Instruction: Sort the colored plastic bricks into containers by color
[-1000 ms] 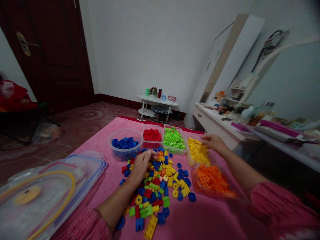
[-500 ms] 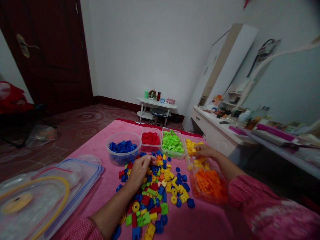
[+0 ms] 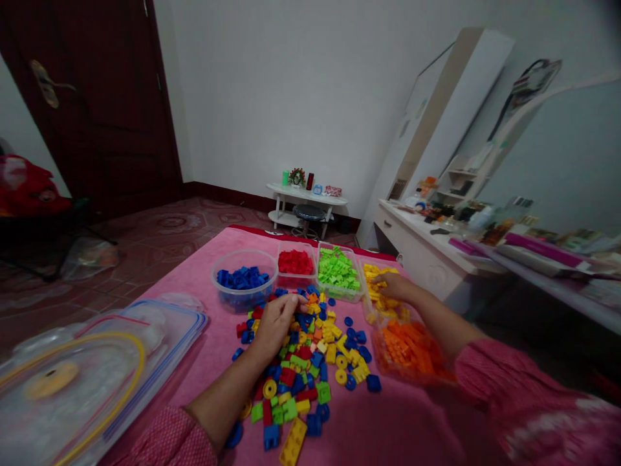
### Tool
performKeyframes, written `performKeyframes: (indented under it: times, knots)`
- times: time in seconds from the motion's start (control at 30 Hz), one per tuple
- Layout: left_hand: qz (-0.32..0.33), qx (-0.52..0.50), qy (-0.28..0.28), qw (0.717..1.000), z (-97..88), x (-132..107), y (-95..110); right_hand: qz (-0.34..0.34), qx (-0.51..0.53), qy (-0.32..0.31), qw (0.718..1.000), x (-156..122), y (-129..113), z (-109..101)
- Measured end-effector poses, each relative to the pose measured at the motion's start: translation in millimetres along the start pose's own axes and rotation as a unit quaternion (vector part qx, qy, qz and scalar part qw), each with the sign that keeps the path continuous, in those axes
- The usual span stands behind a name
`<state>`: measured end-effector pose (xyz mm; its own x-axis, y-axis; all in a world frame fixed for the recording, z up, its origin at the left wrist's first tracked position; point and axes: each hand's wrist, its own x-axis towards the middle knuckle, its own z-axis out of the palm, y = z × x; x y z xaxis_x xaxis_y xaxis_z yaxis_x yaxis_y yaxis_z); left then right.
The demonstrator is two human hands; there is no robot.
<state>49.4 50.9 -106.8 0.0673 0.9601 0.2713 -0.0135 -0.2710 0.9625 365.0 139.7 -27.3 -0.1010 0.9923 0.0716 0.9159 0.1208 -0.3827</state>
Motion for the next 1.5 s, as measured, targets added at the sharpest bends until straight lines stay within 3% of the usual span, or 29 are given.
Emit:
performKeyframes:
  times: [0.17, 0.23, 0.3, 0.4, 0.5, 0.6, 0.83, 1.1, 1.2, 1.33, 1.5]
  knots:
    - [0.011, 0.005, -0.005, 1.0, 0.5, 0, 1, -0.05, -0.046, 0.013, 0.998, -39, -52, 2]
    - [0.015, 0.006, -0.005, 1.0, 0.6, 0, 1, -0.084, -0.05, -0.008, 0.995, -70, -73, 14]
    - [0.017, 0.005, -0.006, 1.0, 0.7, 0, 0, -0.14, -0.049, 0.018, 0.989, -103, -88, 31]
    - [0.016, 0.002, -0.006, 1.0, 0.8, -1, 0, -0.205, -0.017, 0.057, 0.977, -143, -94, 58]
    - [0.015, 0.005, -0.005, 1.0, 0.8, -1, 3, -0.207, -0.02, 0.115, 0.971, -161, -89, 74]
    - [0.018, 0.014, -0.005, 1.0, 0.5, -2, 7, -0.213, -0.038, 0.129, 0.968, -162, -80, 76]
    - [0.014, 0.013, -0.007, 1.0, -0.2, -3, 8, -0.252, -0.104, 0.084, 0.958, -157, -60, 65]
    - [0.016, 0.011, -0.002, 1.0, 0.3, -1, 4, -0.157, -0.206, 0.133, 0.957, -165, -25, 64]
    - [0.017, 0.018, -0.003, 1.0, 0.4, -2, 6, -0.199, -0.172, 0.159, 0.952, -172, -24, 70]
    - [0.013, 0.018, -0.002, 1.0, 0.4, -3, 8, -0.253, -0.065, 0.165, 0.951, -175, -41, 91]
    - [0.013, 0.022, -0.004, 1.0, 0.6, -3, 10, -0.133, 0.03, 0.191, 0.972, -153, -50, 113]
